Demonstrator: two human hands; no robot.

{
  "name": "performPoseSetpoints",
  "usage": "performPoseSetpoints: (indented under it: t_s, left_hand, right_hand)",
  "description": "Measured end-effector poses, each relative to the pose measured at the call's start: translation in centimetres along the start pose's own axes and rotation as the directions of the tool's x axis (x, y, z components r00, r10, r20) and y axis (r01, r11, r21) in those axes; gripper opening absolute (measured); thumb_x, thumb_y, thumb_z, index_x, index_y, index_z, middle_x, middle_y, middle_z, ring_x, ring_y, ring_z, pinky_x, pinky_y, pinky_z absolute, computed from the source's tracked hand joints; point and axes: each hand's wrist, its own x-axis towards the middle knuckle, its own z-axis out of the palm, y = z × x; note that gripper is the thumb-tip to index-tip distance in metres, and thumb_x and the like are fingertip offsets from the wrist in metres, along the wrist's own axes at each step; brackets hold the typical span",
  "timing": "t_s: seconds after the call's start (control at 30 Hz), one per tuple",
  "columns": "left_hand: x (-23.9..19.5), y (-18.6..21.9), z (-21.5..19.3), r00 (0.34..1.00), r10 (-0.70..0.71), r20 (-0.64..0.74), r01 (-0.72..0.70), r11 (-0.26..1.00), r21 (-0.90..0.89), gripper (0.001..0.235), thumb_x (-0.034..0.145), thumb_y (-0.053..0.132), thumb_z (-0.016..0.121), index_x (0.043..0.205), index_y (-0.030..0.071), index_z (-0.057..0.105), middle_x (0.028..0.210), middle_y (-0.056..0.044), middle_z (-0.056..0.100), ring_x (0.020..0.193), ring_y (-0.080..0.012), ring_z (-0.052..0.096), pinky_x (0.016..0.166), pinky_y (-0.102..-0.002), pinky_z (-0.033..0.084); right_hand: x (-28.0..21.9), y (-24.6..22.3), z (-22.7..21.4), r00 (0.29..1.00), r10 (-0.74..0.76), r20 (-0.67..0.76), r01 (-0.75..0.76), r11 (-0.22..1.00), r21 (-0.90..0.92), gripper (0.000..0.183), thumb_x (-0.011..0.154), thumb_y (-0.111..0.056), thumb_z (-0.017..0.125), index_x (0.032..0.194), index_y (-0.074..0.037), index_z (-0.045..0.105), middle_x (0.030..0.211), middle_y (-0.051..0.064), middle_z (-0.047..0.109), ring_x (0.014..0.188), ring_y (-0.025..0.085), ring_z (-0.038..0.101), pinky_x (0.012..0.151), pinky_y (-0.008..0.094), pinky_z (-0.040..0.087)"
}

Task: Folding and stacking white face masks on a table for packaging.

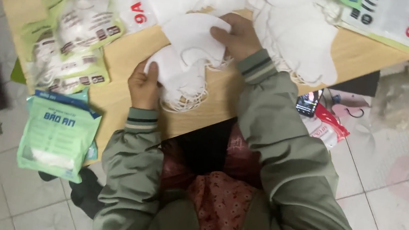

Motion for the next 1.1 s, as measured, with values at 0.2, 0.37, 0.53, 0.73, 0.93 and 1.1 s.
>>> performPoseSetpoints:
  t_s: [0.2,0.37,0.53,0.73,0.93,1.1]
  left_hand:
    - [-0.3,1.4,0.4,0.985,-0.170,-0.032,0.160,0.964,-0.212,0.034,0.097,0.024,0.070,0.124,0.003,0.071,0.107,-0.009,0.076,0.089,-0.0126,0.069,0.073,-0.026,0.060]
    - [-1.0,3.6,0.7,0.972,-0.236,-0.012,0.228,0.951,-0.211,0.035,0.096,0.032,0.071,0.122,0.009,0.073,0.072,0.005,0.060,0.054,-0.0030,0.046,0.049,-0.020,0.043]
    - [-1.1,3.1,0.9,0.966,-0.254,0.045,0.256,0.924,-0.285,0.032,0.096,0.026,0.072,0.124,0.009,0.072,0.080,0.004,0.065,0.055,-0.0042,0.049,0.046,-0.021,0.046]
    - [-0.8,2.2,0.6,0.990,-0.100,0.103,0.127,0.947,-0.297,0.030,0.099,0.007,0.071,0.128,0.000,0.066,0.104,-0.016,0.075,0.092,-0.0198,0.075,0.079,-0.038,0.069]
    - [-0.2,0.6,-0.2,0.995,0.033,0.094,-0.028,0.998,-0.057,0.037,0.096,0.012,0.071,0.132,0.004,0.064,0.128,-0.015,0.069,0.119,-0.0250,0.065,0.105,-0.040,0.058]
    - [-0.4,0.8,0.3,0.995,0.095,0.015,-0.093,0.989,-0.113,0.030,0.097,0.011,0.071,0.126,0.005,0.066,0.117,-0.013,0.072,0.107,-0.0198,0.068,0.099,-0.034,0.058]
  right_hand:
    - [-1.2,-1.7,0.5,0.997,0.049,0.064,-0.054,0.996,0.073,0.019,0.093,-0.029,0.076,0.103,-0.012,0.072,0.093,0.004,0.075,0.076,0.013,0.072,0.053,0.026,0.060]
    - [-1.9,-2.7,2.5,0.974,0.166,0.155,-0.156,0.985,-0.072,0.024,0.092,-0.029,0.071,0.108,-0.011,0.070,0.093,0.007,0.074,0.077,0.018,0.073,0.054,0.031,0.064]
    - [-1.3,-0.1,3.6,0.967,0.190,0.171,-0.176,0.980,-0.098,0.020,0.090,-0.025,0.072,0.103,-0.010,0.070,0.086,0.007,0.071,0.070,0.018,0.070,0.048,0.029,0.059]
    - [-0.2,2.7,4.4,0.968,-0.086,0.237,0.105,0.992,-0.072,0.038,0.091,-0.033,0.081,0.109,-0.001,0.070,0.098,0.022,0.068,0.081,0.034,0.072,0.055,0.043,0.064]
    - [1.9,4.8,1.5,0.938,-0.329,-0.108,0.203,0.776,-0.597,0.030,0.097,-0.044,0.065,0.093,-0.014,0.065,0.089,0.001,0.070,0.069,0.020,0.067,0.063,0.038,0.051]
    - [4.7,9.6,-0.1,0.940,-0.226,-0.257,-0.110,0.511,-0.852,0.075,0.081,-0.060,0.075,0.143,-0.026,0.050,0.141,0.009,0.057,0.123,0.038,0.052,0.098,0.055,0.045]
